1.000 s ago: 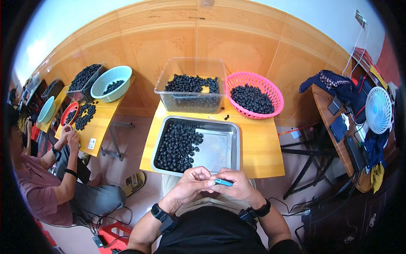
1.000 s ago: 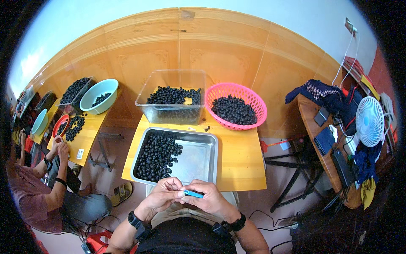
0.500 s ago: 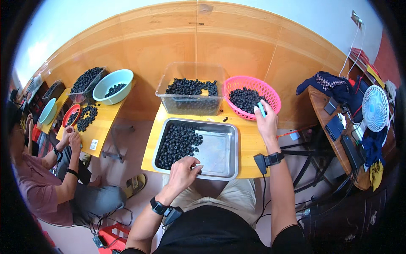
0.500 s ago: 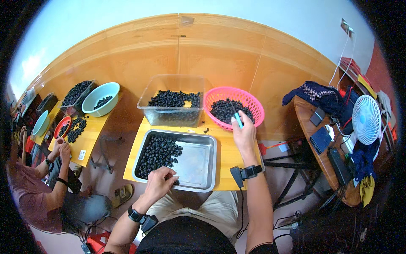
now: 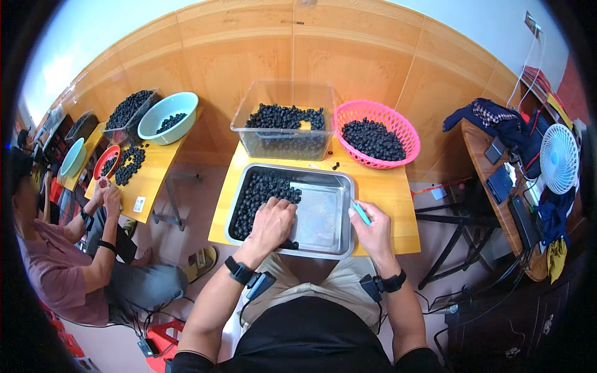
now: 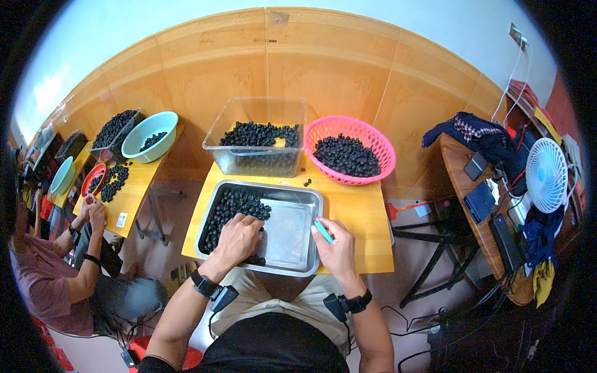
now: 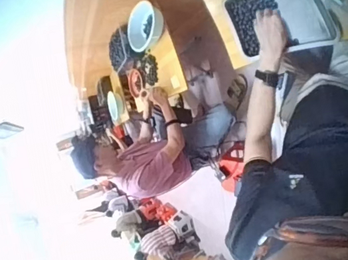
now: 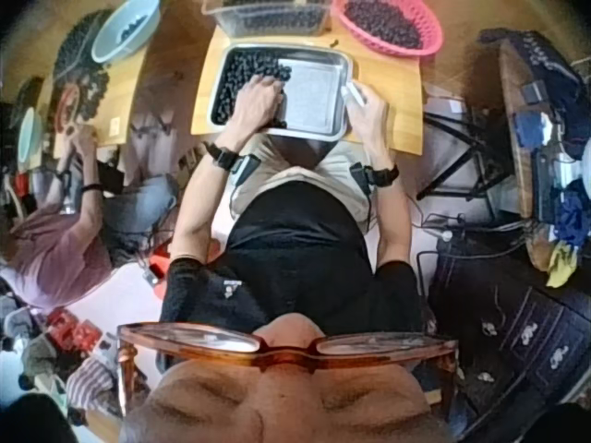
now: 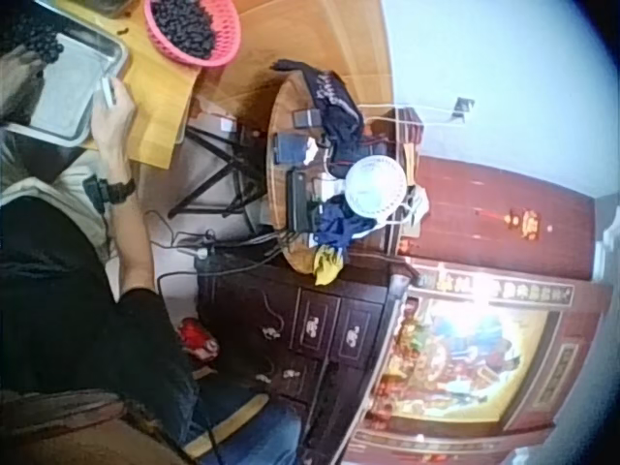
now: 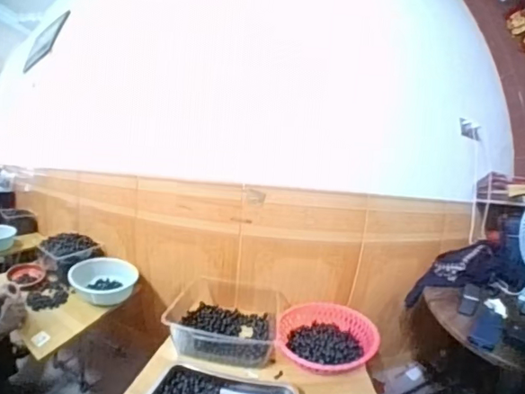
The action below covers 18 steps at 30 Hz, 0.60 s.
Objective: Using a small knife to trim flash or protrusions from molded plastic or rubber parts.
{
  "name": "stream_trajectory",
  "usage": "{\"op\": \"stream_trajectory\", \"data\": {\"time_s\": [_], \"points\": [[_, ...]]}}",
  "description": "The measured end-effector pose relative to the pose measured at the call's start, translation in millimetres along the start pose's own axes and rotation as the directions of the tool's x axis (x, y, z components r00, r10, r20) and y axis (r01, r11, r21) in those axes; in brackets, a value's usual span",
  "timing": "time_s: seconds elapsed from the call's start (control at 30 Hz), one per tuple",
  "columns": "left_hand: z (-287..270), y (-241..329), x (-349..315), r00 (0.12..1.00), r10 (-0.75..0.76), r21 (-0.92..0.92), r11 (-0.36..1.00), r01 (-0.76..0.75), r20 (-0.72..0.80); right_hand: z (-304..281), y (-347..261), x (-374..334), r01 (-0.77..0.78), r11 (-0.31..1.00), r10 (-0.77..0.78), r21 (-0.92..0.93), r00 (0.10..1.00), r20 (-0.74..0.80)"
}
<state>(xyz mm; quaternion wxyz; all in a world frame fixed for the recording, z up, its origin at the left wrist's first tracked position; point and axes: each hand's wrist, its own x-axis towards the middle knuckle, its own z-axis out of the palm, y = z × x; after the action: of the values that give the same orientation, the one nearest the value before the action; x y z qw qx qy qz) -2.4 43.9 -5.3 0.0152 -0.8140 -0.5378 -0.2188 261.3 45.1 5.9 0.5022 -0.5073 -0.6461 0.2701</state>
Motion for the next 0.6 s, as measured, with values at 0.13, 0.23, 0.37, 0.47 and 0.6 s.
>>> {"op": "stream_trajectory", "data": {"time_s": [0.13,0.23,0.37,0.47,0.6], "points": [[12,-7,8,0.996,0.048,0.133,0.989,-0.058,0.079,-7,-7,-13,-0.013,0.999,0.013,0.042,1.0,0.012],[13,-9,10,0.99,0.059,0.157,0.985,-0.079,0.127,-7,-9,-21,-0.033,0.997,0.031,0.063,0.999,0.024],[8,-4,8,0.989,0.075,0.083,0.993,-0.085,0.124,-2,-11,-32,-0.051,0.994,0.046,0.091,0.997,0.066],[-7,10,4,0.998,0.06,-0.134,0.989,-0.064,-0.029,3,-5,-36,-0.048,0.993,0.037,0.104,0.994,0.103],[-25,25,6,0.982,-0.114,-0.556,0.812,0.18,0.153,10,-9,-42,-0.098,0.979,0.078,0.179,0.99,0.114]]}}
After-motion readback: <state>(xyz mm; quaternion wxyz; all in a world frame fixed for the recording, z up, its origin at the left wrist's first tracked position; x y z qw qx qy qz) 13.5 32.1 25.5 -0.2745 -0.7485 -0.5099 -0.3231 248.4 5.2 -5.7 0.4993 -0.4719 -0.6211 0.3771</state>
